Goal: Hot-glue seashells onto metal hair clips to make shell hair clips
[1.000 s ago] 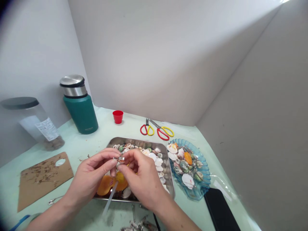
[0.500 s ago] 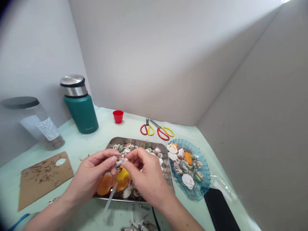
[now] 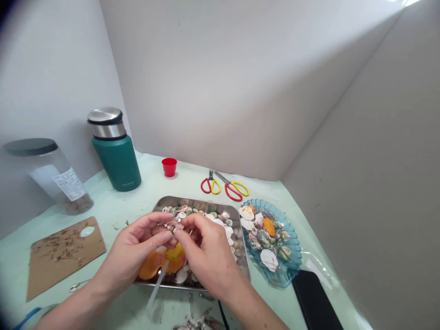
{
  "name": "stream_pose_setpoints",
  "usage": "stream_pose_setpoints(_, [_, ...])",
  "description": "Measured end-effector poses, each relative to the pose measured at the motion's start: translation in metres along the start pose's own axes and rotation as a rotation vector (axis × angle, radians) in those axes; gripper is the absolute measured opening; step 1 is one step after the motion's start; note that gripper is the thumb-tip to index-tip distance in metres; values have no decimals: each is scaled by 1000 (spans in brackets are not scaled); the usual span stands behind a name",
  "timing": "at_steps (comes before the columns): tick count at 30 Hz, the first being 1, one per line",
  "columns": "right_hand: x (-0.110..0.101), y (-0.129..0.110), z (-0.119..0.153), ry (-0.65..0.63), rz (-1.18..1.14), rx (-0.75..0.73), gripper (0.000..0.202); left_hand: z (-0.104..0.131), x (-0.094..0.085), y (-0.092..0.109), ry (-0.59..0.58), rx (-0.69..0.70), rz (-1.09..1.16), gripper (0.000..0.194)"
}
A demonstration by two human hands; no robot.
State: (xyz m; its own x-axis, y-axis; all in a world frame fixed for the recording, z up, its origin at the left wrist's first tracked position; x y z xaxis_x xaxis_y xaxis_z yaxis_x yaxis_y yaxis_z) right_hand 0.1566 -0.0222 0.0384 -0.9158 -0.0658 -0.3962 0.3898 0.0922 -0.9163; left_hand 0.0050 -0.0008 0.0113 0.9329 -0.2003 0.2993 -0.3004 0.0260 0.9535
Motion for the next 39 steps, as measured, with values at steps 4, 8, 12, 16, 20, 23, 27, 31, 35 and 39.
stream_pose_setpoints(4, [0, 0, 0, 9, 6, -7, 5, 2, 1, 4, -18, 55, -40, 15])
stream_pose_setpoints(8, [0, -1, 0, 15, 40, -18, 6, 2, 0, 5, -2, 148, -92, 10])
stream_pose_setpoints(12, [0, -2, 1, 12, 46, -24, 5, 2, -1, 3, 19, 168, -120, 10])
stream_pose_setpoints(16, [0, -3, 1, 8, 54, -23, 3, 2, -1, 2, 35, 80, -108, 20])
stream_pose_setpoints(20, [-1, -3, 1, -17, 58, -25, 5, 2, -1, 3, 24, 64, -92, 22])
stream_pose_setpoints(23, [-1, -1, 0, -19, 61, -26, 6, 2, -2, 3, 8, 54, -100, 21])
stream_pose_setpoints(27, [-3, 3, -1, -53, 11, 24, 11, 1, -4, 0, -33, 74, -105, 19])
stream_pose_setpoints(31, [-5, 6, -2, -102, -90, 77, 15, 1, -7, -2, -95, 94, -84, 22])
stream_pose_setpoints(35, [-7, 6, -2, -138, -148, 93, 15, 2, -9, -3, -131, 93, -93, 22])
stream_pose_setpoints(39, [-7, 5, -3, -152, -173, 109, 14, 2, -10, -3, -129, 60, -125, 23])
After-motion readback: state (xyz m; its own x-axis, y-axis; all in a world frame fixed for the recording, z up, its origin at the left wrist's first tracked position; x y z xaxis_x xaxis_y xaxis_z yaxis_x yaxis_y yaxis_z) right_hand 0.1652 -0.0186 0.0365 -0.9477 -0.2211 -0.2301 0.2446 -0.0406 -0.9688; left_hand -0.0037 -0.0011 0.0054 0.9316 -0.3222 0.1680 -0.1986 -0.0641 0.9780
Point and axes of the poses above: each hand's wrist, its own z-axis away from the middle knuckle, its own x-axis out of the palm, y = z × x, the point moved 1 cm from there along -z, towards the middle knuckle, and after that the axes turned 5 degrees about x, right-handed, at the moved point
